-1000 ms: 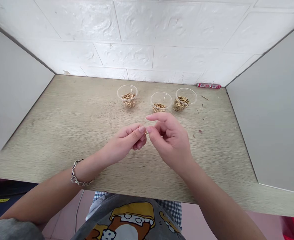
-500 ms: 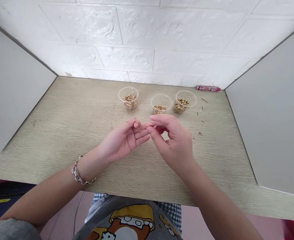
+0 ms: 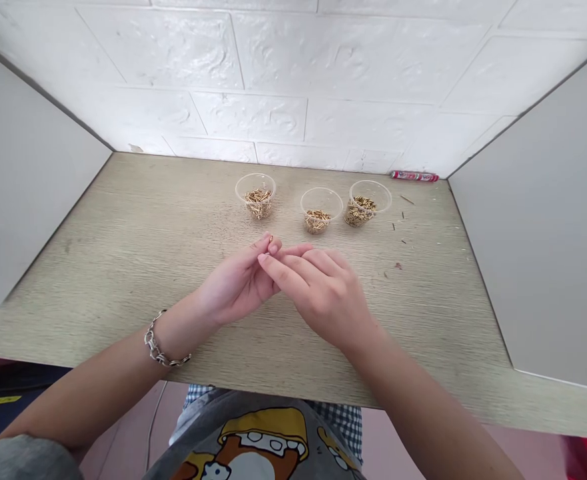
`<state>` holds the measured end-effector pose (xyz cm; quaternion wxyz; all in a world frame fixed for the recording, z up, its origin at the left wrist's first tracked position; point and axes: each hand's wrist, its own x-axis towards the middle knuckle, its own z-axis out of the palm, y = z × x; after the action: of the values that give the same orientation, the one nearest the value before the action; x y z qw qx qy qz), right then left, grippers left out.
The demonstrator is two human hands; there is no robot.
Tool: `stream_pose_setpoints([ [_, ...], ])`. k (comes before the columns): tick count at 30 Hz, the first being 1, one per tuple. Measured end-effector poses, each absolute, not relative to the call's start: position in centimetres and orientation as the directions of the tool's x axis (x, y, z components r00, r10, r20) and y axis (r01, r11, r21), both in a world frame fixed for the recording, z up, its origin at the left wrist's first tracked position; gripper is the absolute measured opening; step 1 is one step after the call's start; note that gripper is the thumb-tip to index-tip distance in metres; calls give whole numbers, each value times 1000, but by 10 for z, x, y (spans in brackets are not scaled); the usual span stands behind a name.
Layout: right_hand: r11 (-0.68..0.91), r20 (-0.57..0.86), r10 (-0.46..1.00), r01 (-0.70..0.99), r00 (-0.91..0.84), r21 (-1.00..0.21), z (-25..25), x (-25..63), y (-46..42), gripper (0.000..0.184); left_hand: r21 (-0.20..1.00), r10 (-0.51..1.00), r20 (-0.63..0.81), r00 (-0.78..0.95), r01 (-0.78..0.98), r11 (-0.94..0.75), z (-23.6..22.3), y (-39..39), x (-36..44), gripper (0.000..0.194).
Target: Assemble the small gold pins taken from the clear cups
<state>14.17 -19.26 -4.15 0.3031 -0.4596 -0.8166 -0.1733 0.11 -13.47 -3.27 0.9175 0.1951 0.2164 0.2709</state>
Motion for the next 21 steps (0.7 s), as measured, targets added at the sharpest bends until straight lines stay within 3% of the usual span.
stream_pose_setpoints([
  [8, 554, 572, 678, 832, -461, 14, -40, 144, -193, 34, 596, 649, -326, 687, -384, 705, -33, -130, 1, 27],
  [14, 570, 572, 648, 819, -502, 72, -38, 141, -196, 33, 576, 613, -394, 685, -337, 745, -37, -128, 2, 27],
  [21, 580, 638, 661, 809, -396, -99, -44, 140, -193, 34, 551, 624, -369, 689, -378, 744, -42, -130, 4, 15],
])
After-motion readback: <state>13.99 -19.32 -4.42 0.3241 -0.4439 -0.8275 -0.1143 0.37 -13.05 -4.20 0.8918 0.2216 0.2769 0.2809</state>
